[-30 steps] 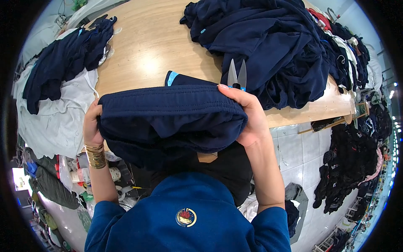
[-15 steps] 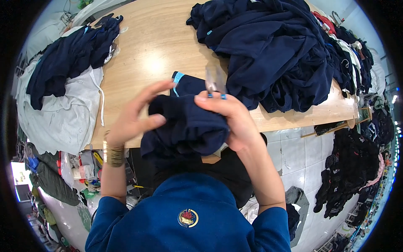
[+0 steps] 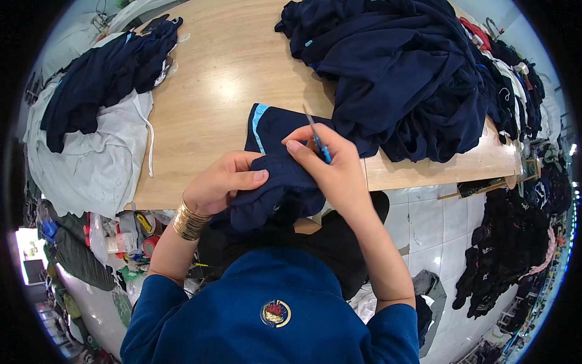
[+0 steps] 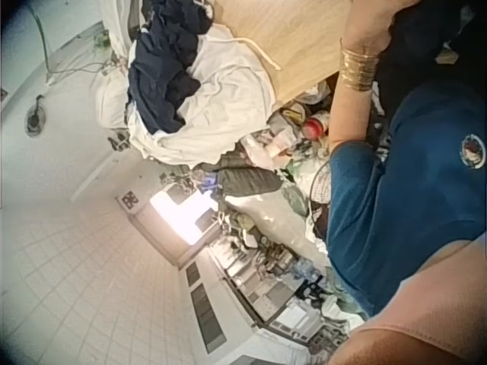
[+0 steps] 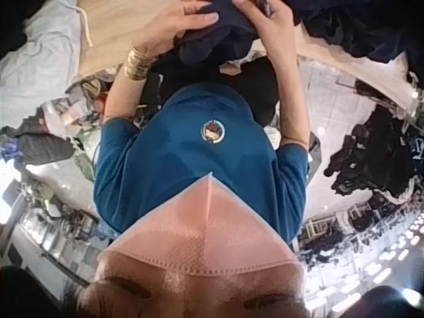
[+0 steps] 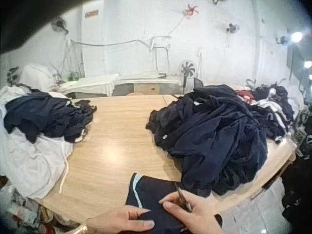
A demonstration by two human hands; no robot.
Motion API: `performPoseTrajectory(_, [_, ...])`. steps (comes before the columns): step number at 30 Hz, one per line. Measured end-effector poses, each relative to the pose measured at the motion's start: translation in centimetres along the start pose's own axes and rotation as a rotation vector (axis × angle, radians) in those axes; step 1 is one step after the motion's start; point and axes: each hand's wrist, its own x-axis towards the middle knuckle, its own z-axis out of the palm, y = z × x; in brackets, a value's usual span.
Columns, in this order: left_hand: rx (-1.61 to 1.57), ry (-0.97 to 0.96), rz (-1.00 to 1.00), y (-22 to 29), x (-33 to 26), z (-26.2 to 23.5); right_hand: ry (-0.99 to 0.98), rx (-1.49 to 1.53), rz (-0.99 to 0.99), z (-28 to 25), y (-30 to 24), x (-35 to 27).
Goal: Trimming excess threads from navy blue garments using small snips in a factory setting.
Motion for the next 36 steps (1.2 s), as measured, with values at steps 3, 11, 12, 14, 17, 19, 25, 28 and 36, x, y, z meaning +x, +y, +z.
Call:
performPoseTrajectory(3, [-0.216, -0.07, -0.06, -0.9, 0.3, -0.1, 0.073, -0.147, -0.134, 1.0, 1.7, -0.2])
performPoseTrajectory(11, [-0.389, 0.064, -0.071, -2.4, 0.4, 0.6, 0.185, -0.505, -0.359, -0.4, 3.5, -0.3])
performPoseTrajectory(12, [-0.388, 0.063, -0.073, -2.3, 0.3, 0.8, 0.187, -0.505, -0.357, -0.4, 3.1, -0.6])
performPoseTrajectory(14, [-0.396, 0.075, -0.048, -2.0, 0.2, 1.2, 0.325, -0.429, -0.22, -0.4, 1.4, -1.3])
performPoseTrajectory(17, [-0.443, 0.093, -0.034, -2.3, 0.4, 1.5, 0.373, -0.464, -0.328, -1.1, -0.2, -2.7])
performPoseTrajectory(19, [-0.441, 0.089, -0.021, -2.5, 0.6, 1.4, 0.309, -0.533, -0.418, -1.9, -0.8, -3.8])
performPoseTrajectory(25, [-0.378, 0.146, 0.029, -2.4, 0.7, 2.2, 0.258, -0.842, -0.522, -2.1, -1.8, -6.0])
performPoseTrajectory(28, [-0.368, 0.164, 0.049, -2.5, 0.7, 2.5, 0.279, -0.923, -0.56, -2.1, -1.5, -6.1])
performPoseTrajectory(36, [-0.335, 0.167, 0.105, -2.7, 0.8, 2.9, 0.279, -1.026, -0.507, -2.0, -1.7, -6.4])
